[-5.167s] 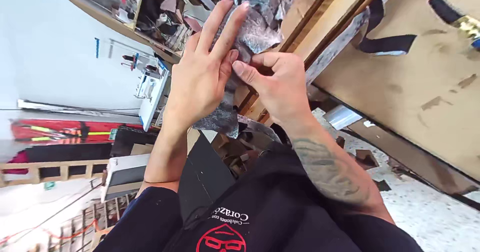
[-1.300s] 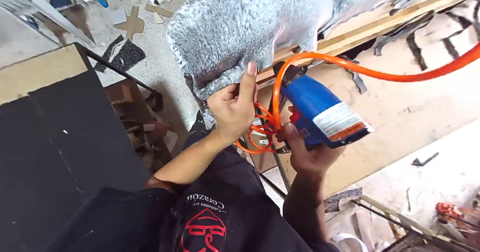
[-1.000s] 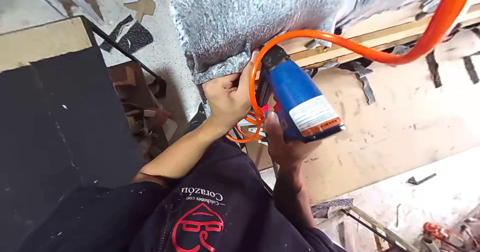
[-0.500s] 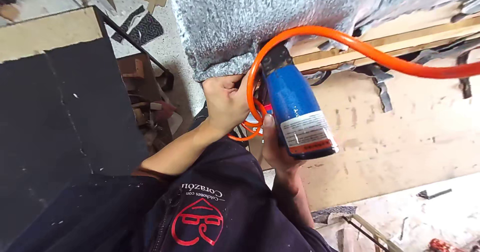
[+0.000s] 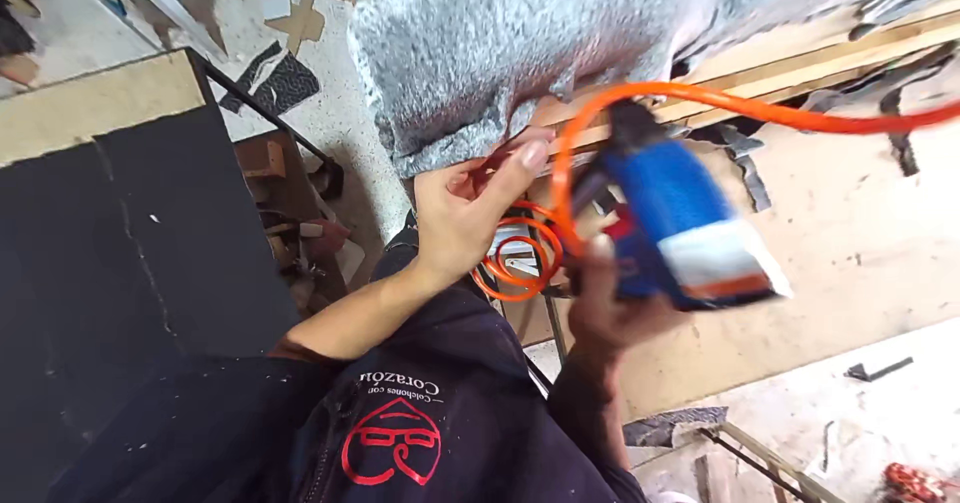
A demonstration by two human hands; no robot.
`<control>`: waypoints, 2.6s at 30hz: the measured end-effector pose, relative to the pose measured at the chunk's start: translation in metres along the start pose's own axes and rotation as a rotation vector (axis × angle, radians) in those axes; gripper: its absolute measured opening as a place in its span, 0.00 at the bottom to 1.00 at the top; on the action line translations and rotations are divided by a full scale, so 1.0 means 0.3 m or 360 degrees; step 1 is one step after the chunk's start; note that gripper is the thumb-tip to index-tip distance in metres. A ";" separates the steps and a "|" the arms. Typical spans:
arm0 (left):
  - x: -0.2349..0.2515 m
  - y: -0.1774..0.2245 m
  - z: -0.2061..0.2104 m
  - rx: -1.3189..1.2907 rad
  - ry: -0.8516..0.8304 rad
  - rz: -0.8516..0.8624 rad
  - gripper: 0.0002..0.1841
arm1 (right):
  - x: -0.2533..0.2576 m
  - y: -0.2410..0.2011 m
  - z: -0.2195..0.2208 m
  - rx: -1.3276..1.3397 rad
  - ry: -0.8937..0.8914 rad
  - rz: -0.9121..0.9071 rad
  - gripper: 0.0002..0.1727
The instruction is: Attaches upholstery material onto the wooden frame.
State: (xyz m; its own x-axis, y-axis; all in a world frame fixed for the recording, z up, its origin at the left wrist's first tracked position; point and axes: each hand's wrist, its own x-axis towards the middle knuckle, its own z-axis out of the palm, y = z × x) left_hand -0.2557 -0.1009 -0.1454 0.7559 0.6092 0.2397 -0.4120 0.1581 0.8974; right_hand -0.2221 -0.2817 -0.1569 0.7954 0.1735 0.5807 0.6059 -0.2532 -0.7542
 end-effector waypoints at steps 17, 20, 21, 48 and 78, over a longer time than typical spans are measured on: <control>0.022 -0.122 -0.036 0.0368 0.0316 0.0649 0.02 | -0.101 -0.104 0.050 0.0178 -0.0299 0.0149 0.18; 0.020 -0.101 -0.049 0.0388 0.0231 0.0504 0.04 | -0.061 -0.088 0.119 0.0187 -0.0299 0.0115 0.13; 0.020 -0.095 -0.053 0.0407 0.0222 0.0487 0.04 | -0.055 -0.085 0.134 0.0163 -0.0277 0.0085 0.12; 0.024 -0.015 0.089 -0.0456 0.0073 -0.0665 0.17 | -0.001 -0.074 0.012 -0.0247 -0.0114 -0.0078 0.22; 0.076 -0.026 0.127 -0.0076 0.0491 -0.0238 0.22 | 0.057 -0.122 0.087 -0.0105 -0.0315 0.0205 0.10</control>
State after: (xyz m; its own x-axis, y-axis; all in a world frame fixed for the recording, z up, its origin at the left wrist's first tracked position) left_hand -0.2161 -0.1178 -0.1327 0.6232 0.7817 -0.0232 -0.3371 0.2953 0.8940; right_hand -0.2301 -0.2445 -0.1275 0.8575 0.3174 0.4048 0.5022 -0.3460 -0.7925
